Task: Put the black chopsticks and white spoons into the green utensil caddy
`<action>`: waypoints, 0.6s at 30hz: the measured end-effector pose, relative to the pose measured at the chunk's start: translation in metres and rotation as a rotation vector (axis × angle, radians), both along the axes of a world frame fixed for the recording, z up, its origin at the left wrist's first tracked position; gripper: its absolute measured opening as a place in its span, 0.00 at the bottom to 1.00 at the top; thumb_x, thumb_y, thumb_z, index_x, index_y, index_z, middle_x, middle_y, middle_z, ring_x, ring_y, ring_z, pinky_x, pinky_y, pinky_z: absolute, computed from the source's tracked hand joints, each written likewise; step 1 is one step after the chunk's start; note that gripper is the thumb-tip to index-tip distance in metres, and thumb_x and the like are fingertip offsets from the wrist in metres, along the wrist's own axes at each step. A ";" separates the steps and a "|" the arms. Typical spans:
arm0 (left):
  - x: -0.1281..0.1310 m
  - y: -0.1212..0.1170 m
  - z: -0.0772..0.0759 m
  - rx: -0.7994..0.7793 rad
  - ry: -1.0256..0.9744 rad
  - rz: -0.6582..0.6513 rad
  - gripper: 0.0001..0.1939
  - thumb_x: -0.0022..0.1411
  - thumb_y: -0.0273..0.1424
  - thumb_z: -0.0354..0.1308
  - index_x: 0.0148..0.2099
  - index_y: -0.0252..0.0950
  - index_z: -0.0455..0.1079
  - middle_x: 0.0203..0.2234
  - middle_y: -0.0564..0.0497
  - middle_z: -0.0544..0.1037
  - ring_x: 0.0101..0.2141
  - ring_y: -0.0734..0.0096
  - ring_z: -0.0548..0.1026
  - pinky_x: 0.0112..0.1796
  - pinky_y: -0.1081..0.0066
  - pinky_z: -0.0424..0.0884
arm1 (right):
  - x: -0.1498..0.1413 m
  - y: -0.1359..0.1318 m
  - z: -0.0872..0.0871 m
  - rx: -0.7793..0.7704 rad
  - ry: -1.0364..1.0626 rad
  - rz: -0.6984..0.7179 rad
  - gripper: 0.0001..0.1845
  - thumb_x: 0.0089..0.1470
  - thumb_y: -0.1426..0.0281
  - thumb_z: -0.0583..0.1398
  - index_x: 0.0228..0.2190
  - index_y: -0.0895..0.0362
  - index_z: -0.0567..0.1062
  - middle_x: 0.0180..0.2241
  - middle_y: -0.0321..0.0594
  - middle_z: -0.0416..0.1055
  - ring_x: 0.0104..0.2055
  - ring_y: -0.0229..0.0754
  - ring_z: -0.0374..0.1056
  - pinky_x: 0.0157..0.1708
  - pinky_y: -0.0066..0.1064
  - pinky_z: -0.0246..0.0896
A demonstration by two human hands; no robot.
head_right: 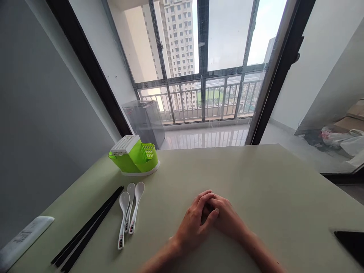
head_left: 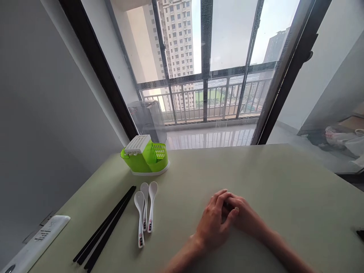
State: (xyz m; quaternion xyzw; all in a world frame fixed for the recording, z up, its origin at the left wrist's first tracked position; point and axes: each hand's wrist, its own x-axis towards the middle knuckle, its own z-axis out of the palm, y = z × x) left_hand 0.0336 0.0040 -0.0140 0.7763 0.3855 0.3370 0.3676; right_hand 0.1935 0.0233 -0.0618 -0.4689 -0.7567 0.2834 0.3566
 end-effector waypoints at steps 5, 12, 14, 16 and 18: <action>-0.029 -0.041 -0.002 -0.043 0.068 0.083 0.32 0.71 0.40 0.53 0.73 0.43 0.52 0.70 0.46 0.59 0.69 0.59 0.57 0.68 0.54 0.56 | -0.001 -0.001 0.009 -0.012 0.005 0.032 0.15 0.64 0.63 0.53 0.33 0.54 0.77 0.29 0.38 0.73 0.28 0.40 0.63 0.29 0.30 0.60; -0.127 -0.115 0.000 0.005 0.147 0.342 0.18 0.71 0.41 0.52 0.60 0.47 0.69 0.58 0.48 0.75 0.58 0.59 0.74 0.58 0.62 0.72 | 0.002 -0.002 0.016 -0.054 -0.004 0.000 0.15 0.63 0.63 0.54 0.39 0.53 0.79 0.28 0.35 0.72 0.27 0.39 0.63 0.31 0.31 0.59; -0.162 -0.125 0.008 0.084 0.227 0.506 0.16 0.70 0.43 0.52 0.56 0.47 0.71 0.55 0.48 0.77 0.55 0.58 0.75 0.56 0.61 0.73 | 0.003 -0.003 0.017 -0.048 0.000 -0.006 0.15 0.62 0.62 0.54 0.39 0.53 0.79 0.27 0.35 0.72 0.28 0.40 0.63 0.31 0.31 0.59; -0.197 -0.128 0.020 0.155 0.340 0.656 0.17 0.69 0.45 0.54 0.56 0.46 0.70 0.53 0.47 0.77 0.53 0.56 0.76 0.55 0.59 0.74 | 0.003 -0.003 0.018 -0.040 0.008 -0.012 0.15 0.62 0.62 0.54 0.39 0.53 0.79 0.27 0.35 0.72 0.28 0.40 0.63 0.31 0.31 0.59; -0.231 -0.125 0.030 0.226 0.466 0.752 0.19 0.68 0.47 0.54 0.55 0.46 0.70 0.52 0.47 0.77 0.53 0.54 0.75 0.54 0.56 0.74 | 0.002 -0.003 0.018 -0.035 0.013 -0.014 0.16 0.62 0.62 0.54 0.38 0.54 0.79 0.27 0.35 0.71 0.28 0.40 0.63 0.31 0.31 0.59</action>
